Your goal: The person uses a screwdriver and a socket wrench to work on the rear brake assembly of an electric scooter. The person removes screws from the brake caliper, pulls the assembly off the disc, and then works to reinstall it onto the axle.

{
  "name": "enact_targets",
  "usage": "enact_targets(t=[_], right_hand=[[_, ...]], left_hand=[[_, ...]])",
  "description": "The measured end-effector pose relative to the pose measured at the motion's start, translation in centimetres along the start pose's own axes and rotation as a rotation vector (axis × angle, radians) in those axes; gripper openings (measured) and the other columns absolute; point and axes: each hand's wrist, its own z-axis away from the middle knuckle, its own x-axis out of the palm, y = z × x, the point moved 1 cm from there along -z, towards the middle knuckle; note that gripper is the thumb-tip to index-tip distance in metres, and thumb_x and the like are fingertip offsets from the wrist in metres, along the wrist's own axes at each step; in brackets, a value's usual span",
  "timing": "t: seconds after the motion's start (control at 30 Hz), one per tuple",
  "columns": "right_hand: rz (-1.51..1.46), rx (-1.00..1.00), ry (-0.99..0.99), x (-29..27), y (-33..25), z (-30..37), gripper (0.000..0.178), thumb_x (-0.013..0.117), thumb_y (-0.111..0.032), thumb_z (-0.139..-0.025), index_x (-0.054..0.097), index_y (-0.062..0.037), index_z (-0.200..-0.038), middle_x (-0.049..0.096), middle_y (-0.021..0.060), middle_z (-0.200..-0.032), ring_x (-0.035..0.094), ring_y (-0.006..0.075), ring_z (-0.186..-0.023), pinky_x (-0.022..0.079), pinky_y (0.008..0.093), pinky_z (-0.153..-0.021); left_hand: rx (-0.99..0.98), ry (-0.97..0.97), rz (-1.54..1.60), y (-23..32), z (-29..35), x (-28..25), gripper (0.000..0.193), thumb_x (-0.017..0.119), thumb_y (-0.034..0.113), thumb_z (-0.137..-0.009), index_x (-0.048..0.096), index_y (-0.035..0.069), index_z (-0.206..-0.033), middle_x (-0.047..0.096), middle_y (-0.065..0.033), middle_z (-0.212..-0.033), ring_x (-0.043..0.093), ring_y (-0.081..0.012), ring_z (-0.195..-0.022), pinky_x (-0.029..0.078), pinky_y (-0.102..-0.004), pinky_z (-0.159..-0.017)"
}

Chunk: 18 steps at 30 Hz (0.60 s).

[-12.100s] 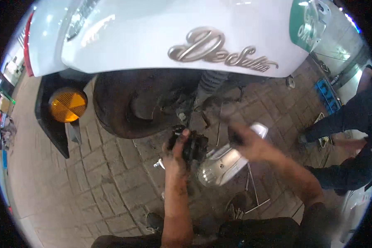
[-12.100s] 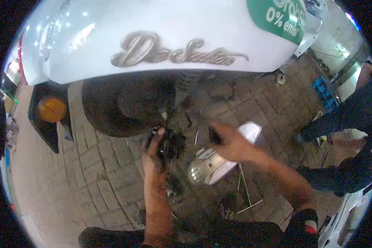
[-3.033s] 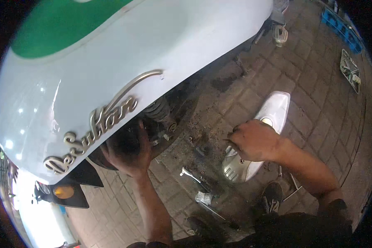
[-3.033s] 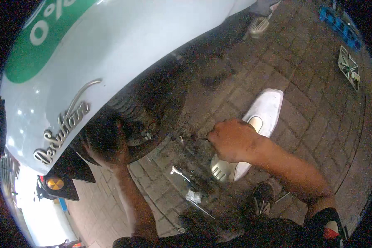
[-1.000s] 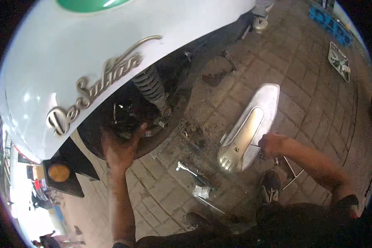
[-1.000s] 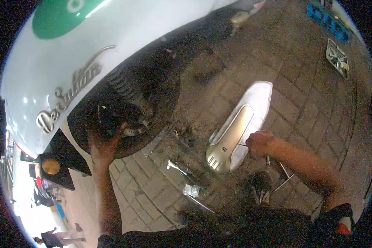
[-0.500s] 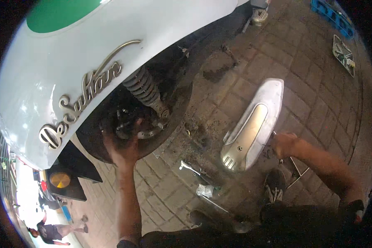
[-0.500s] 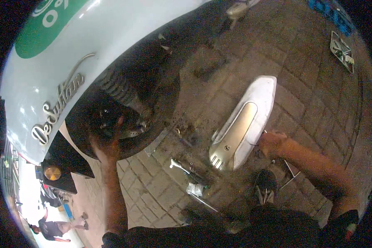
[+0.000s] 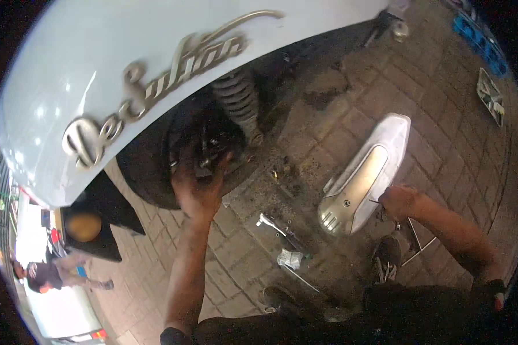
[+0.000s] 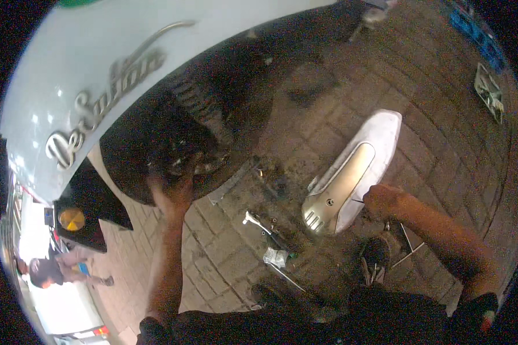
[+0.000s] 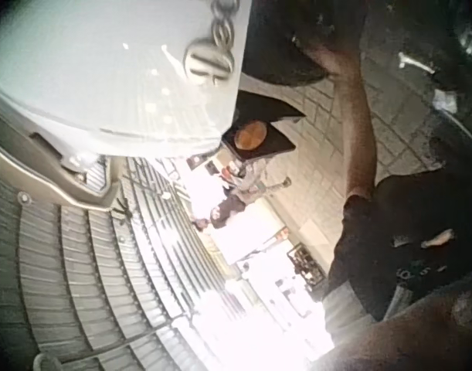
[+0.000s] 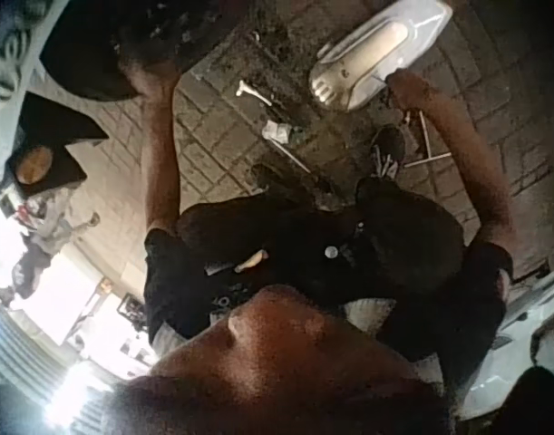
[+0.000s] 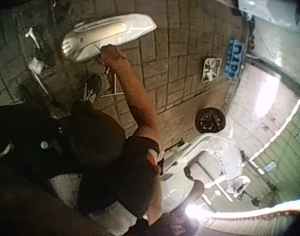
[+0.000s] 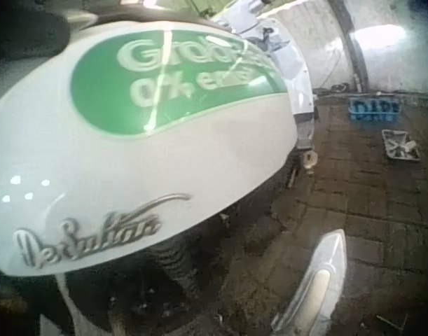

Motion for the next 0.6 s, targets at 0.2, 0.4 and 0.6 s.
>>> enact_targets(t=[0.2, 0.4, 0.6], right_hand=[[0.086, -0.059, 0.048, 1.3, 1.0, -0.2, 0.030, 0.062, -0.017, -0.075, 0.064, 0.0013, -0.098, 0.065, 0.0228, -0.095, 0.065, 0.0374, -0.093, 0.053, 0.0476, -0.080], [0.098, -0.175, 0.255, 4.9, 2.7, -0.8, 0.031, 0.065, -0.017, -0.071, 0.066, 0.0018, -0.095, 0.068, 0.0220, -0.091, 0.068, 0.0362, -0.090, 0.055, 0.0468, -0.079], [0.057, -0.001, 0.032, 3.3, 2.4, -0.3, 0.026, 0.063, -0.015, -0.072, 0.067, 0.0011, -0.093, 0.068, 0.0228, -0.089, 0.067, 0.0382, -0.089, 0.055, 0.0478, -0.079]], left_hand=[[0.114, -0.026, 0.050, -1.6, -0.3, -0.3, 0.056, 0.080, 0.023, -0.074, 0.057, 0.003, -0.121, 0.063, -0.0208, -0.112, 0.061, -0.0355, -0.105, 0.047, -0.0429, -0.092], [-0.031, -0.161, 0.054, -1.1, 0.4, -0.2, 0.076, 0.081, 0.028, -0.071, 0.046, 0.000, -0.132, 0.055, -0.0238, -0.124, 0.051, -0.0396, -0.119, 0.039, -0.0463, -0.103], [-0.040, -0.044, 0.000, -1.0, 1.8, -0.9, 0.072, 0.081, 0.026, -0.071, 0.048, 0.000, -0.130, 0.053, -0.0241, -0.126, 0.049, -0.0411, -0.119, 0.036, -0.0456, -0.104]])
